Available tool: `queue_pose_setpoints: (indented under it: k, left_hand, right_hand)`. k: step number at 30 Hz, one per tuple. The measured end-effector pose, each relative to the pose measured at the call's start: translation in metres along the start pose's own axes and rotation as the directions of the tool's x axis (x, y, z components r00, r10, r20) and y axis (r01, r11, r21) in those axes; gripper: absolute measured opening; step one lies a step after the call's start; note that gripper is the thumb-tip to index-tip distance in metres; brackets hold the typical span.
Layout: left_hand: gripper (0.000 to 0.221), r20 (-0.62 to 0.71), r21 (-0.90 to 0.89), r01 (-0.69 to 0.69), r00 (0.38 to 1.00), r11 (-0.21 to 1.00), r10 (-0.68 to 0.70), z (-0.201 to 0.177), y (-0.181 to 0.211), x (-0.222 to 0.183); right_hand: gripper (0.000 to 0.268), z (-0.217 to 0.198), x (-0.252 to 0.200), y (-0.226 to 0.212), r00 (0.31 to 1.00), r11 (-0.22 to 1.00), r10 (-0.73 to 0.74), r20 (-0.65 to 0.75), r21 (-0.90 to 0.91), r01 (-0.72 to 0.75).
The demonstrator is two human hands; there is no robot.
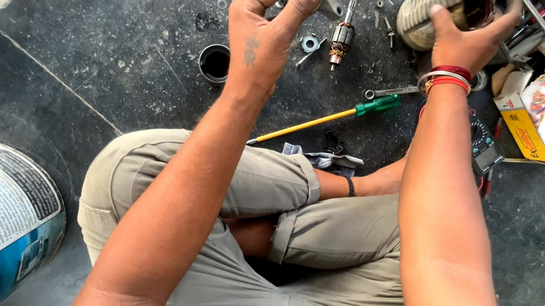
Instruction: The person dismantles a motor component, wipes the internal armature, and reassembles the casing by hand and with a screwdriver.
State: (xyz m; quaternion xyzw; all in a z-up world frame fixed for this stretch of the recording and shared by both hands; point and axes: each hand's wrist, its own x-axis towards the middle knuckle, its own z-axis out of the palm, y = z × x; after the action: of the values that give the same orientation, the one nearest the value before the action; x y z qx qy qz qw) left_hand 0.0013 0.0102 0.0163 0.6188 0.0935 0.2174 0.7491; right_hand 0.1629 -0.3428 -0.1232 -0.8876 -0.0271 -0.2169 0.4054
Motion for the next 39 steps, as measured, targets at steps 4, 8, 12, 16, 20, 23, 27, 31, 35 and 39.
queue_pose_setpoints:
  k: [4,8,12,16,20,23,27,31,35,39]
  left_hand:
    - [0.036,-0.013,0.019,0.009,1.0,1.0,-0.008,0.0,-0.002,0.0]
    - [0.037,-0.019,0.029,0.0,1.0,1.0,0.0,0.001,-0.003,0.0]
    - [0.038,-0.01,0.038,0.003,1.0,0.999,-0.003,0.0,-0.003,-0.001]
    - [0.038,-0.02,0.064,0.001,1.0,0.998,0.0,0.0,-0.003,0.0]
    - [0.036,-0.03,0.092,0.002,1.0,0.996,0.001,0.0,-0.003,0.0]
    - [0.037,-0.022,0.086,0.001,1.0,0.996,0.001,0.0,-0.004,0.0]
    - [0.037,-0.011,0.097,-0.003,1.0,0.995,0.004,0.002,-0.006,-0.001]
    - [0.037,-0.039,0.114,0.025,0.999,0.993,-0.02,0.001,-0.008,0.0]
    - [0.039,-0.085,0.057,0.042,0.996,0.998,-0.037,-0.004,-0.009,0.005]
    - [0.039,-0.105,-0.014,0.059,0.993,0.998,-0.06,-0.007,-0.01,0.008]
  right_hand:
    - [0.089,-0.002,0.012,-0.003,0.996,0.995,-0.003,-0.088,0.099,0.011]
    - [0.1,-0.008,0.018,-0.007,0.991,0.994,-0.094,-0.097,0.038,0.098]
    - [0.111,-0.012,0.017,-0.021,0.99,0.989,-0.114,-0.08,0.089,0.121]
    - [0.11,-0.01,0.008,-0.04,0.984,0.984,-0.176,-0.018,-0.022,0.175]
    - [0.11,-0.001,-0.012,-0.05,0.98,0.979,-0.194,0.051,-0.055,0.196]
    - [0.11,0.006,-0.017,-0.045,0.99,0.991,-0.125,0.06,0.048,0.122]
    - [0.117,0.006,-0.015,-0.024,0.989,0.993,-0.09,0.113,0.085,0.08]
    - [0.119,0.007,-0.017,-0.018,0.985,0.994,0.067,0.161,0.071,-0.079]
    - [0.111,0.002,-0.017,-0.045,0.879,0.903,0.429,0.207,-0.068,-0.424]
    - [0.052,-0.029,-0.027,-0.087,0.718,0.781,0.624,0.309,-0.284,-0.556]
